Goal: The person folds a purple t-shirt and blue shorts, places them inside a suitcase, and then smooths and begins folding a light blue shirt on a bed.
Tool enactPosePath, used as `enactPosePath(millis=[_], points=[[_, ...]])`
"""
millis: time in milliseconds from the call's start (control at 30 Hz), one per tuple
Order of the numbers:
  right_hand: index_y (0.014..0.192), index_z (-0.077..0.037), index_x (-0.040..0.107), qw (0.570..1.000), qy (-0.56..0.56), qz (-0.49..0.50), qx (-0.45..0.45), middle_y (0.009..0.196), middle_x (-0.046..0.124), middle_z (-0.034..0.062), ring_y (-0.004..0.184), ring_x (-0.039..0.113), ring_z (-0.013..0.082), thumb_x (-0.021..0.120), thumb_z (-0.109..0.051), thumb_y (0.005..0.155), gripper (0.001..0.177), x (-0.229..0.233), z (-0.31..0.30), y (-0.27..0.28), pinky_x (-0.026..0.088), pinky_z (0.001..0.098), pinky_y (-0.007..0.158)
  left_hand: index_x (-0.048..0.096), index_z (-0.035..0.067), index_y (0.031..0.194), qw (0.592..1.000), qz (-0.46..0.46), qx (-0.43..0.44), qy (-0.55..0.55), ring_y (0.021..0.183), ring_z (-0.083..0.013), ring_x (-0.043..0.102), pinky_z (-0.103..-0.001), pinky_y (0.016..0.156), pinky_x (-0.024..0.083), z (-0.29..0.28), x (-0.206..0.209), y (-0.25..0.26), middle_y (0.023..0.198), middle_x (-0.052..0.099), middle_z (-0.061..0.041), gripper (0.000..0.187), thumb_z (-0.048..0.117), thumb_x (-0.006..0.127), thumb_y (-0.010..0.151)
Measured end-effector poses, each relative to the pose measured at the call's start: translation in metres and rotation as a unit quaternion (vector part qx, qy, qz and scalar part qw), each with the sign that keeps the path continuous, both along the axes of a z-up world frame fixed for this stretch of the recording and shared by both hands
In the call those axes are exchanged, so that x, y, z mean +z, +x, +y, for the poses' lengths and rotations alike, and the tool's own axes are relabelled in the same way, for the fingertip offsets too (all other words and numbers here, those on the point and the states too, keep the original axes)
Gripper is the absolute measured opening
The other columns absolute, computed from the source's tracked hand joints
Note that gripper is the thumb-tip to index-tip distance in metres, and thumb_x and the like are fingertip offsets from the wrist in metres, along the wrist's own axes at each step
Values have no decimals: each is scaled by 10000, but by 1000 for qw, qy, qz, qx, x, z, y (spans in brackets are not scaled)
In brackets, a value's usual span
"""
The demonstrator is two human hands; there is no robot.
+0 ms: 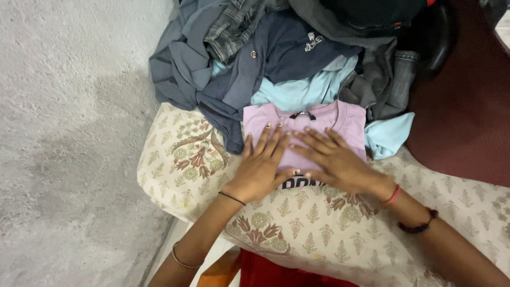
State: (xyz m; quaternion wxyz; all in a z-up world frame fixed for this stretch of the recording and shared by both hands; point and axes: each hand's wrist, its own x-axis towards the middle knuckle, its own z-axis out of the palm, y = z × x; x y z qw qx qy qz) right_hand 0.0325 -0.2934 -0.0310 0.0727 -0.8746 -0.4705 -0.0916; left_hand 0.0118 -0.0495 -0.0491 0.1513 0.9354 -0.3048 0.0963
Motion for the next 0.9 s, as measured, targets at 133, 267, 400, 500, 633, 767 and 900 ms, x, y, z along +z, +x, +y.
enactPosePath(millis=[133, 267, 400, 500, 633, 767, 900], points=[[1582, -124, 379, 996, 21, 60, -70, 1656, 281, 168, 1528, 193, 335, 485, -458, 1008, 673, 1, -15, 3, 130, 523, 1207, 255, 53, 1595, 999, 47, 2, -20, 1577, -354, 97, -638, 1200, 86, 15, 0, -2, 1695, 174, -149, 925, 617, 574, 934], [1492, -97, 496, 993, 75, 33, -91, 1580, 431, 150, 1455, 372, 332, 544, -381, 984, 583, 12, -18, -15, 270, 486, 1188, 405, 22, 1494, 998, -6, 0, -66, 1490, -407, 237, -617, 1174, 166, 39, 8, -8, 1581, 330, -192, 941, 580, 747, 818], [1332, -66, 633, 987, 133, -19, -87, 1414, 593, 135, 1305, 546, 317, 645, -208, 917, 439, 17, -13, -36, 406, 446, 1093, 642, 73, 1065, 993, 14, 28, -117, 1304, -328, 453, -483, 1118, 369, 69, 16, -27, 1330, 526, -116, 578, 453, 883, 703], [1256, -72, 677, 984, 156, -14, -87, 1284, 648, 104, 1191, 604, 294, 708, -159, 915, 353, 17, -6, -46, 458, 417, 1021, 698, 99, 792, 992, -3, 10, -127, 1204, -279, 501, -446, 1061, 397, 76, 15, -33, 1198, 587, -62, 364, 384, 909, 707], [1224, -46, 693, 988, 141, -37, -50, 1186, 660, 126, 1108, 625, 313, 730, -144, 845, 394, 16, 3, -52, 480, 430, 959, 739, 100, 747, 986, 16, -9, -163, 1143, -259, 519, -417, 1014, 403, 71, 8, -35, 1134, 620, -42, 260, 325, 869, 747], [1209, -35, 704, 984, 164, -41, -49, 1172, 667, 127, 1085, 633, 307, 728, -130, 862, 361, 14, 1, -54, 491, 423, 943, 754, 67, 861, 974, 41, -1, -224, 1111, -244, 542, -377, 1002, 426, 70, 1, -38, 1142, 633, -41, 143, 200, 806, 852], [1157, -39, 713, 982, 175, -32, -59, 1120, 673, 107, 1050, 644, 293, 740, -128, 870, 301, 10, -5, -53, 500, 412, 927, 758, 48, 892, 971, 45, 5, -235, 1131, -258, 547, -384, 1011, 428, 72, -4, -40, 1147, 633, -55, 113, 149, 797, 859]])
